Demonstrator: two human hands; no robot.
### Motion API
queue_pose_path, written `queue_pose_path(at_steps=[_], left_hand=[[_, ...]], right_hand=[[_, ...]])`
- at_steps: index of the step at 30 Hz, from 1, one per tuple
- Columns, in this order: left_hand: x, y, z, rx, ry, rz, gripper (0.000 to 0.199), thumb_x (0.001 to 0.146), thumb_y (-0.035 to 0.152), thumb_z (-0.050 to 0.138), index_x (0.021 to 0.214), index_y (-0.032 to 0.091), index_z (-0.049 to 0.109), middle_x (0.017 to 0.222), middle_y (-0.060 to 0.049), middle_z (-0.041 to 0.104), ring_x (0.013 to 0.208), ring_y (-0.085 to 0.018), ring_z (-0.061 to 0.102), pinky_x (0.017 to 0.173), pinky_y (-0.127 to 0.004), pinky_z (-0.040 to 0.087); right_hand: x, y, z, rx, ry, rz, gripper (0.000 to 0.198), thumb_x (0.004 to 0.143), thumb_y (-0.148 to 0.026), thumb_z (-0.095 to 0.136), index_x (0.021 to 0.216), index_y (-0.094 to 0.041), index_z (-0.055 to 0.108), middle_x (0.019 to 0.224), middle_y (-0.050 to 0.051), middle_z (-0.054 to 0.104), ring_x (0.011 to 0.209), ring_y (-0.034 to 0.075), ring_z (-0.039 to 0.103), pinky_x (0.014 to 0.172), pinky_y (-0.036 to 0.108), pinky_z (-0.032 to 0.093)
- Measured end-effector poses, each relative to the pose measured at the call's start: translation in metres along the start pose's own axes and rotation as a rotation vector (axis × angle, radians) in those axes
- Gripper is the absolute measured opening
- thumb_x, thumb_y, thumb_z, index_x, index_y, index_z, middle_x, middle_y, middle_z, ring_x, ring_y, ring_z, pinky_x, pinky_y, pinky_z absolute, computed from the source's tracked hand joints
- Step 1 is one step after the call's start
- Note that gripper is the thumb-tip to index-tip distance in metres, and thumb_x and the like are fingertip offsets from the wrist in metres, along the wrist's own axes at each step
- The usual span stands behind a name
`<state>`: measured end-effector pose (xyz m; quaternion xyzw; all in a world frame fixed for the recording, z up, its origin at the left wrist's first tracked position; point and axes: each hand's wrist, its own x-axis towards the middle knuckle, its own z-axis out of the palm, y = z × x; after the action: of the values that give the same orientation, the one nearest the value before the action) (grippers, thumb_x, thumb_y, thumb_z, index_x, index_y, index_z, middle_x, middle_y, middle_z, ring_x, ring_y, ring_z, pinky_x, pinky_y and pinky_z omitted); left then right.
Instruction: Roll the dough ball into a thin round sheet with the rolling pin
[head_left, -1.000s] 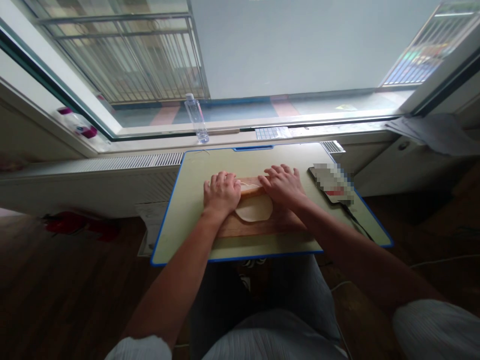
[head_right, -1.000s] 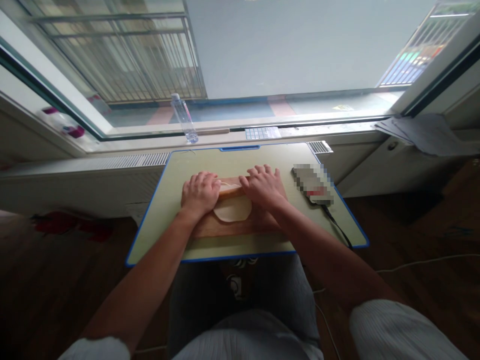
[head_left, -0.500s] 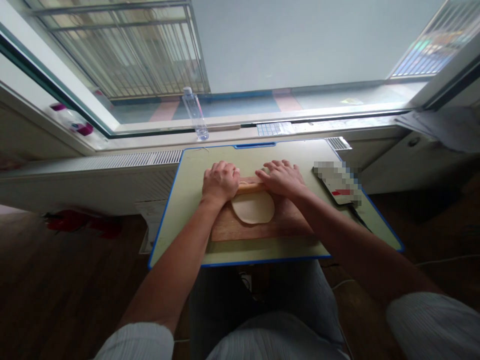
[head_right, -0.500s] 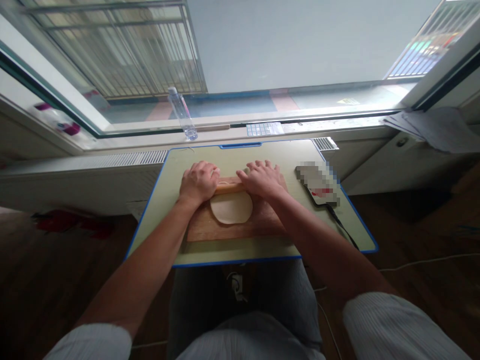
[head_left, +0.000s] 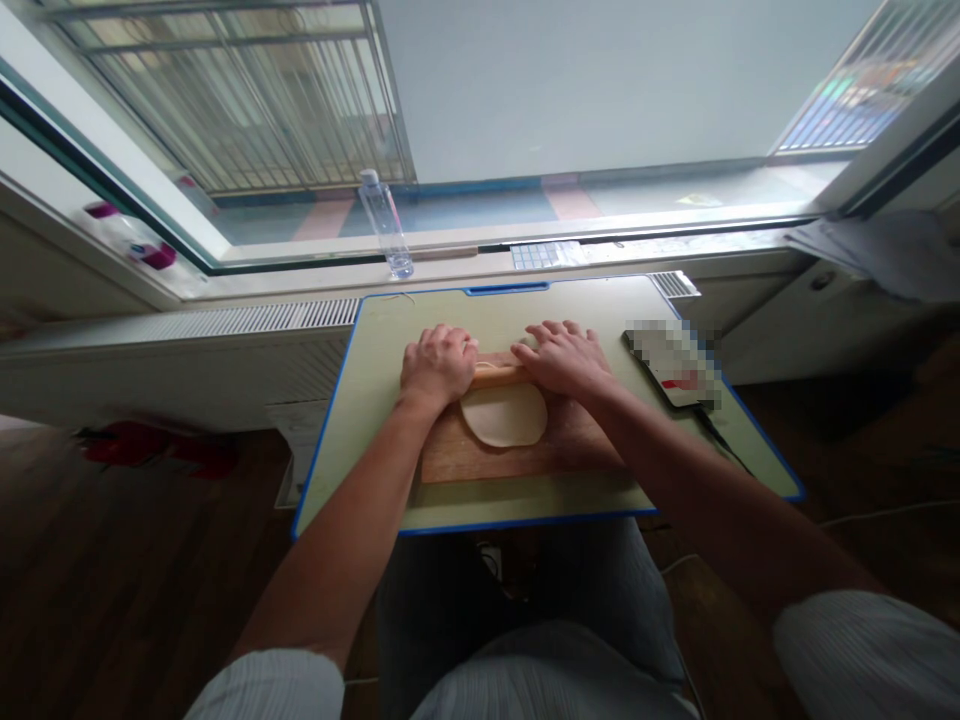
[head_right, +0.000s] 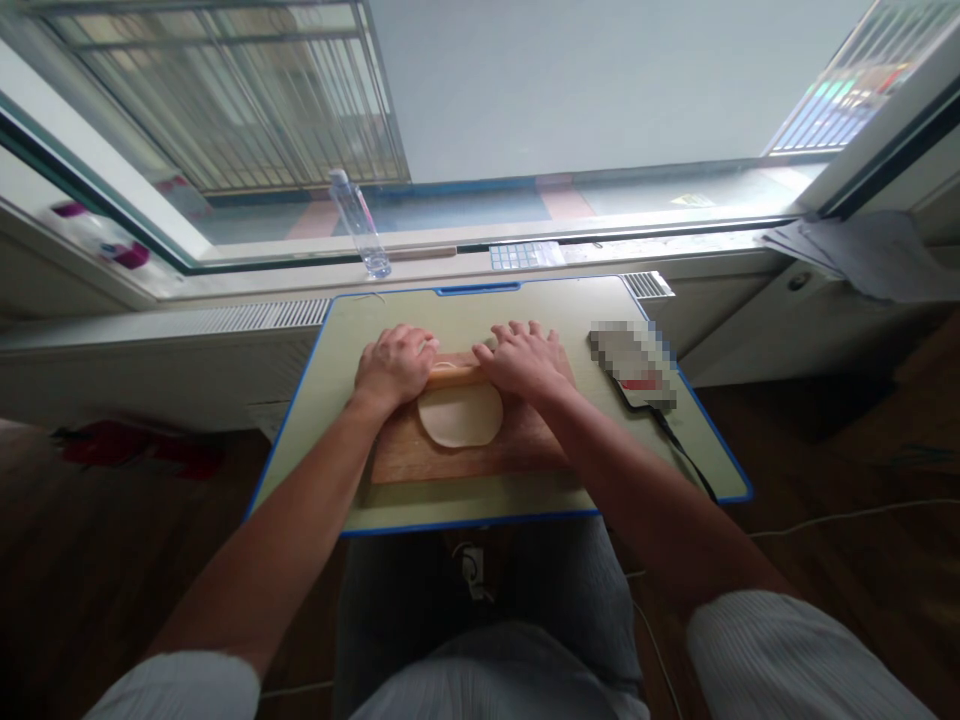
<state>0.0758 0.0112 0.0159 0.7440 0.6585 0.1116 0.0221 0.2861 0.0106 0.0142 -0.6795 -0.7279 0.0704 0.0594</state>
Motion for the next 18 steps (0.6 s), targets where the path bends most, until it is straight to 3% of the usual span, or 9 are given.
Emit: queue_pose_path(at_steps=[18], left_hand=[[-0.021,0.004,0.002,0.023,0.008,0.009,0.042,0.112,0.047,0.048,0.139,0.031,0.076,0.15,-0.009,0.072,0.137,-0.033,0.061,0.118,-0.05,0.048]], right_hand=[[-0.025,0.003,0.008,-0.093,0.099,-0.065,0.064,0.113,-0.06,0.032,0.157,-0.026,0.065,0.166,0.012,0.061,0.147,0.041,0.05,0.123,0.062,0.038]])
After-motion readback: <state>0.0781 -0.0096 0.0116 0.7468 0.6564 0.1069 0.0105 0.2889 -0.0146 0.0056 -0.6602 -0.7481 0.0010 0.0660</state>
